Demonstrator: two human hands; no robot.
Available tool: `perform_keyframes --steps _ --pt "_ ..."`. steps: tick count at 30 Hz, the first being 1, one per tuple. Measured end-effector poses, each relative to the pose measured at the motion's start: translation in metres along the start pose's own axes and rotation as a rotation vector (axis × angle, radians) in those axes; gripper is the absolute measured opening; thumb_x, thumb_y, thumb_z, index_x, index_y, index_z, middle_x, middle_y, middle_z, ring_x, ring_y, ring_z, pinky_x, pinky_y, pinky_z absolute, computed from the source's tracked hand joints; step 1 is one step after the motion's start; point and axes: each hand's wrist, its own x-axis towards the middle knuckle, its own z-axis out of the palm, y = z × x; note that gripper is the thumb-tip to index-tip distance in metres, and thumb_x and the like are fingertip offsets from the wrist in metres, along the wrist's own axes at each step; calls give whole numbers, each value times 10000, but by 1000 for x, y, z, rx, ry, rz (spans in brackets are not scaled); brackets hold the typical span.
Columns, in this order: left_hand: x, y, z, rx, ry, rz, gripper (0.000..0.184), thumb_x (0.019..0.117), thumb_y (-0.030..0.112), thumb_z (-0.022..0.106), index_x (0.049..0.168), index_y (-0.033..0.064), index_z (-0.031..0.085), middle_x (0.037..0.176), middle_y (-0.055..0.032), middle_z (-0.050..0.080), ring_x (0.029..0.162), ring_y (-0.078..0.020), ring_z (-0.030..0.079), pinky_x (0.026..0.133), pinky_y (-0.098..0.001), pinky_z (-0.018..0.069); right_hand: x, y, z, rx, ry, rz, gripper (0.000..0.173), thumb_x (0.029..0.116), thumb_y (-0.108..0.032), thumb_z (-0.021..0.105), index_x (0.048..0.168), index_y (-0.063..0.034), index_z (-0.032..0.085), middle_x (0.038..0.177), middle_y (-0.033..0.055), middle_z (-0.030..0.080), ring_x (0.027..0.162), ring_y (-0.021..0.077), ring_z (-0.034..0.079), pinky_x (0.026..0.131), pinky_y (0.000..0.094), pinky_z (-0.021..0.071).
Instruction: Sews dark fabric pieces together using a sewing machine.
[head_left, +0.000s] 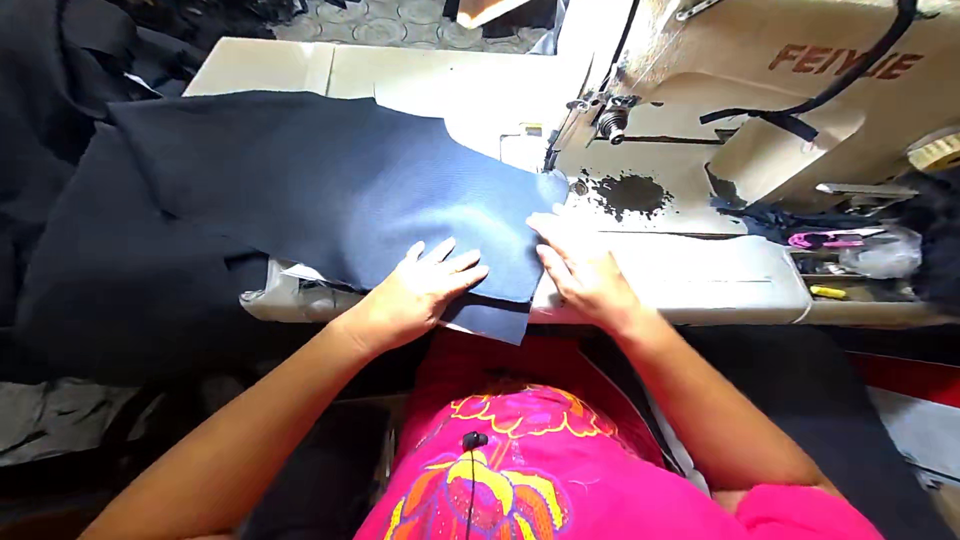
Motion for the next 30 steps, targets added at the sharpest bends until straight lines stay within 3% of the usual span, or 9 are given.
perform_keyframes --steps 3,6,8,10,12,15,21,27,30 --pt "4 4 -1 39 38 -89 422 1034 116 427 1405 91 628 1439 -129 619 1376 -417 530 1073 -699 392 4 11 3 -121 -127 132 428 1078 -234 446 1398 -3 611 1482 231 546 1420 420 468 1182 597 313" --pt "10 9 3 94 20 -217 437 1071 229 415 1453 96 583 1497 -180 554 1417 -471 461 1065 -763 335 -10 -1 11 -25 135 -203 342 1024 -146 499 1230 21 715 1321 190 681 1331 374 579 1150 526 416" --pt "12 16 3 131 -66 -252 517 1095 390 348 1519 149 519 1575 -191 460 1466 -508 365 1066 -813 266 -26 -10 11 25 89 -414 318 1019 -169 516 1190 -26 742 1291 144 708 1349 353 568 1170 570 368" --pt "15 14 5 125 -2 -164 457 1089 341 398 1436 135 611 1530 -179 521 1414 -513 441 1049 -781 331 -43 -7 13 11 30 -484 310 1035 -197 520 1174 -57 759 1278 113 722 1351 324 572 1200 584 305" --pt "20 8 11 89 157 -24 322 1049 197 504 1219 66 743 1376 -182 652 1294 -450 594 1060 -651 441 -56 3 14 -14 -4 -475 309 1043 -206 522 1157 -58 767 1247 105 737 1323 302 601 1207 576 301" --pt "30 12 22 37 306 19 244 980 59 556 1048 1 782 1201 -208 731 1146 -387 701 1005 -493 546 -69 11 18 -18 -16 -448 315 1046 -198 519 1167 -38 761 1259 122 731 1298 276 625 1204 538 326" --pt "42 20 26 35 295 -90 265 993 140 567 1042 -25 768 1177 -235 729 1129 -408 703 991 -519 549 -73 9 22 8 10 -434 291 1038 -163 531 1155 -17 754 1250 144 729 1301 277 620 1203 511 337" --pt "53 7 26 -71 330 -2 213 957 71 586 1005 -6 779 1120 -211 749 1106 -376 718 975 -483 563 -65 11 20 48 -10 -459 260 1026 -145 553 1122 -16 757 1203 152 743 1274 283 638 1173 496 391" --pt "53 3 25 -66 316 26 231 963 95 577 1008 11 788 1105 -200 756 1084 -359 728 950 -475 571 -44 17 4 26 -149 -524 308 1035 -164 526 1224 -28 728 1260 142 723 1299 269 622 1179 464 392"
